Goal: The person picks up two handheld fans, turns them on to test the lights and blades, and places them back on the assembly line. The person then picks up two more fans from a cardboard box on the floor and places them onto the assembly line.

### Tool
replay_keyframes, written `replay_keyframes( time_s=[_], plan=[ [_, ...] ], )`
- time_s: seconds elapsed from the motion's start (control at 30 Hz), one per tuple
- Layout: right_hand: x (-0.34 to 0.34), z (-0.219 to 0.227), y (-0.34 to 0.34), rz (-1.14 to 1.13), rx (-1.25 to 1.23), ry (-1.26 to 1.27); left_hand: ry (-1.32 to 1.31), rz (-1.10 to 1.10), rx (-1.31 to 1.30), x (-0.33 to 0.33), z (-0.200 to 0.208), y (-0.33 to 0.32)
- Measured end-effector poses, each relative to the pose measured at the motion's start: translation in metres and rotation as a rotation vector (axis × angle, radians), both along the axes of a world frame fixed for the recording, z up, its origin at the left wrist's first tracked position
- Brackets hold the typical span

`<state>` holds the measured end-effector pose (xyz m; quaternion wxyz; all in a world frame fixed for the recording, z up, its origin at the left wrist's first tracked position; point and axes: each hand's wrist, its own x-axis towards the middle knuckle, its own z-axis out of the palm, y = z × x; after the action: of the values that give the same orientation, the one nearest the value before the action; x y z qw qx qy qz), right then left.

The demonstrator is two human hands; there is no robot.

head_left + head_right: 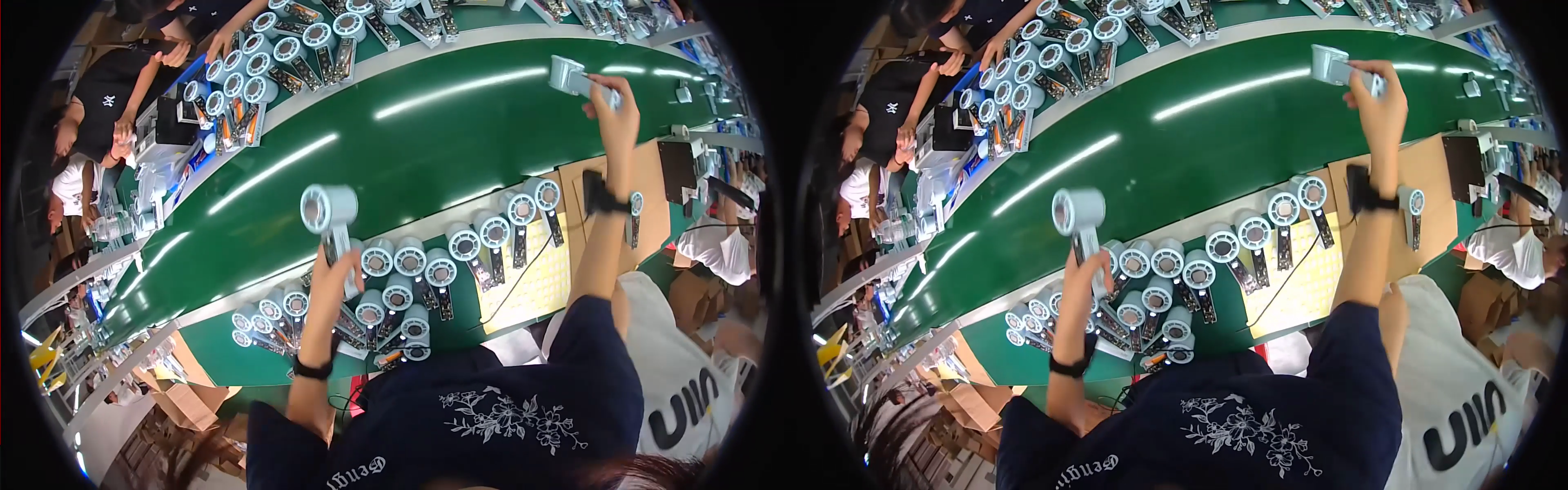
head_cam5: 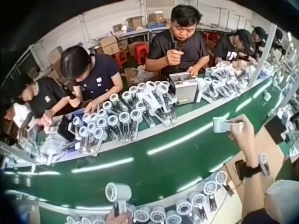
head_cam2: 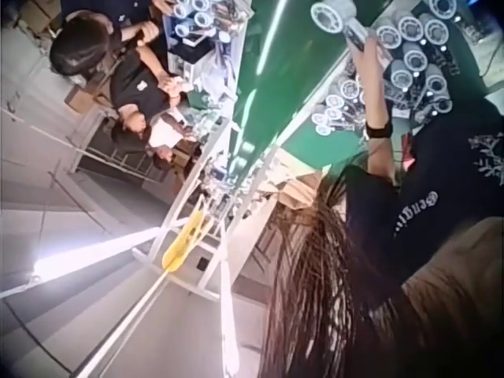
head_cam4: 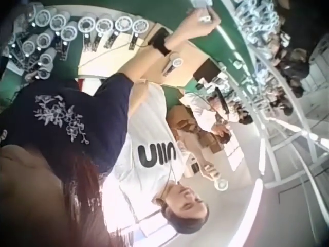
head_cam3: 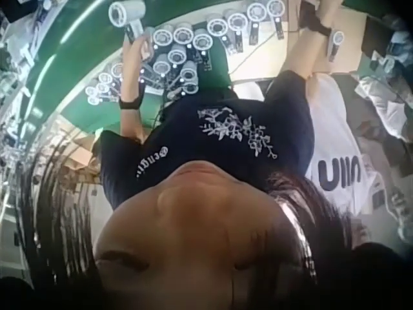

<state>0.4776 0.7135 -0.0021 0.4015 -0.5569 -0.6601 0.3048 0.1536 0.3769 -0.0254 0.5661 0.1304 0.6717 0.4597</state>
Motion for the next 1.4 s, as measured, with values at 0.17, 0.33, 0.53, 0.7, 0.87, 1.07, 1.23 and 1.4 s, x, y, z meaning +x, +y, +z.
replay_keyframes(
  time_s=[0.17, 0.33, 0.53, 0.7, 0.87, 1.07, 1.23, 1.4],
  plan=[
    [-0.05, 0.098, -0.196, 0.237, 0.013, 0.49, -0.5, 0.206, 0.266, 0.041, 0.044, -0.054],
    [-0.111, 0.117, -0.341, 0.832, -0.054, 0.409, -0.572, 0.228, 0.431, 0.023, 0.062, -0.123],
    [-0.181, 0.094, -0.507, 0.992, -0.195, 0.487, -0.436, 0.284, 0.376, -0.05, 0.05, -0.297],
    [-0.244, 0.102, -0.667, 0.783, -0.435, 0.489, -0.171, 0.482, 0.364, -0.083, 0.072, -0.423],
    [-0.276, 0.108, -0.739, 1.139, -1.026, 0.503, 0.19, 0.438, 0.289, -0.104, 0.109, -0.519],
    [-0.292, 0.112, -0.766, 1.217, -1.215, 0.492, 0.202, 0.68, 0.359, -0.107, 0.116, -0.579],
    [-0.308, 0.103, -0.774, 1.061, -1.114, 0.533, 0.116, 0.654, 0.457, -0.114, 0.105, -0.6],
    [-0.321, 0.097, -0.761, 0.999, -1.192, 0.664, -0.109, 0.662, 0.7, -0.128, 0.109, -0.592]
  ],
)
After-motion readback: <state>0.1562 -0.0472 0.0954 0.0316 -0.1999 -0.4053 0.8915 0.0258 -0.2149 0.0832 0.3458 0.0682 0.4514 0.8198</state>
